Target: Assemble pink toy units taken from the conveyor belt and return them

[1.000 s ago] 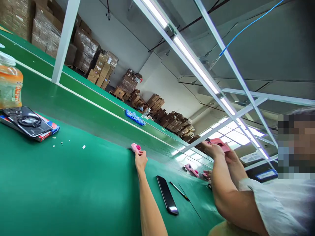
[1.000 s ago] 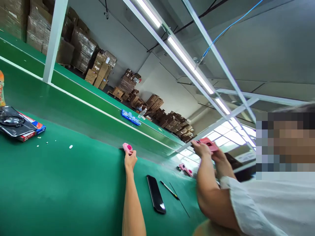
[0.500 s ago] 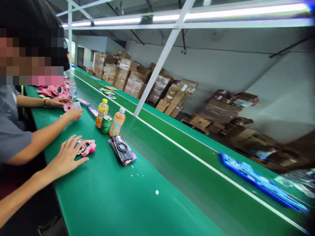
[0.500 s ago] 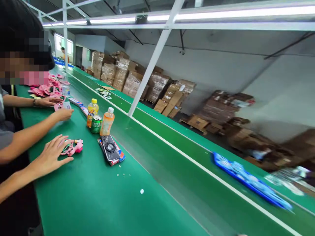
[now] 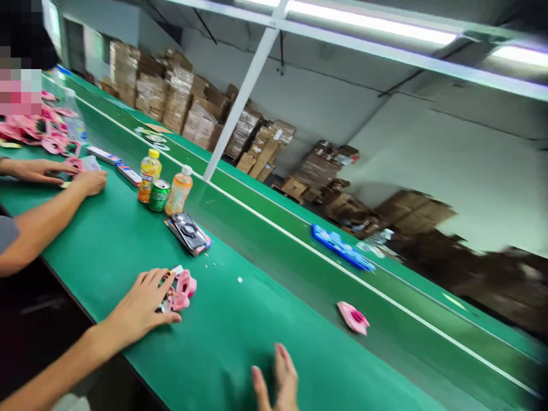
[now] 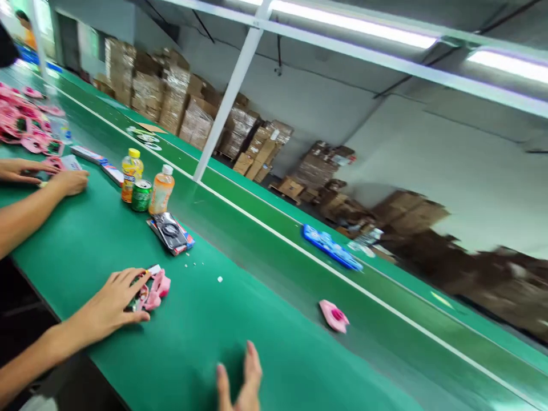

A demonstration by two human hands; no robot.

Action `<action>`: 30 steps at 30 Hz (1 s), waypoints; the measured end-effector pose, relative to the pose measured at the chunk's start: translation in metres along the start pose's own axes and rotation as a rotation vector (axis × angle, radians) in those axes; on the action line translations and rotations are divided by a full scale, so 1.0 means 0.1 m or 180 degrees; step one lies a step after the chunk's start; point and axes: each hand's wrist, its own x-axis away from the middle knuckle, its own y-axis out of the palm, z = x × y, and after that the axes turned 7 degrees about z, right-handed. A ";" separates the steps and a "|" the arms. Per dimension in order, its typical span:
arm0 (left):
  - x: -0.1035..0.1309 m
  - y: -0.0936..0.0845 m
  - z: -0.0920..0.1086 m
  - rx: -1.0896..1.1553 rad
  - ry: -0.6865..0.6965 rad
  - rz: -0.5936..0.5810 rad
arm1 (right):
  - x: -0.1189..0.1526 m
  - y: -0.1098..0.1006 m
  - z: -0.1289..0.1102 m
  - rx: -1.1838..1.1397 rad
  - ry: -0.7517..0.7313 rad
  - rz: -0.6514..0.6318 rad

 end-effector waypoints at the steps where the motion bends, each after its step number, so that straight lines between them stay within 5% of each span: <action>1: 0.08 0.12 0.24 0.0115 0.0035 -0.0045 | 0.21 0.04 -0.12 -0.0292 0.0114 -0.0233; 5: 0.12 0.33 0.97 0.0302 -0.0086 -0.0570 | 0.52 0.09 -0.55 -0.0864 0.0545 -0.0608; 9: -0.22 0.37 1.26 -0.0028 -0.0324 -0.1164 | 0.40 -0.03 -0.67 -0.0991 0.0737 -0.0445; 13: -0.45 0.42 1.26 0.0081 -0.0097 -0.1392 | 0.36 -0.08 -0.67 -0.0795 0.0647 -0.0542; 19: -0.32 0.39 1.12 0.0600 -0.0133 -0.1204 | 0.39 -0.05 -0.59 -0.0749 0.0576 -0.0657; 24: -0.12 0.26 1.14 0.1886 -0.0168 -0.0913 | 0.35 -0.04 -0.76 -0.0517 0.0152 0.0336; 27: -0.04 0.20 1.17 0.2558 0.0141 -0.0813 | 0.25 0.01 -1.02 -0.0581 -0.0458 -0.0351; 30: 0.04 0.24 1.17 0.2417 0.0093 -0.0398 | 0.16 0.08 -1.20 -0.0604 -0.0636 -0.0832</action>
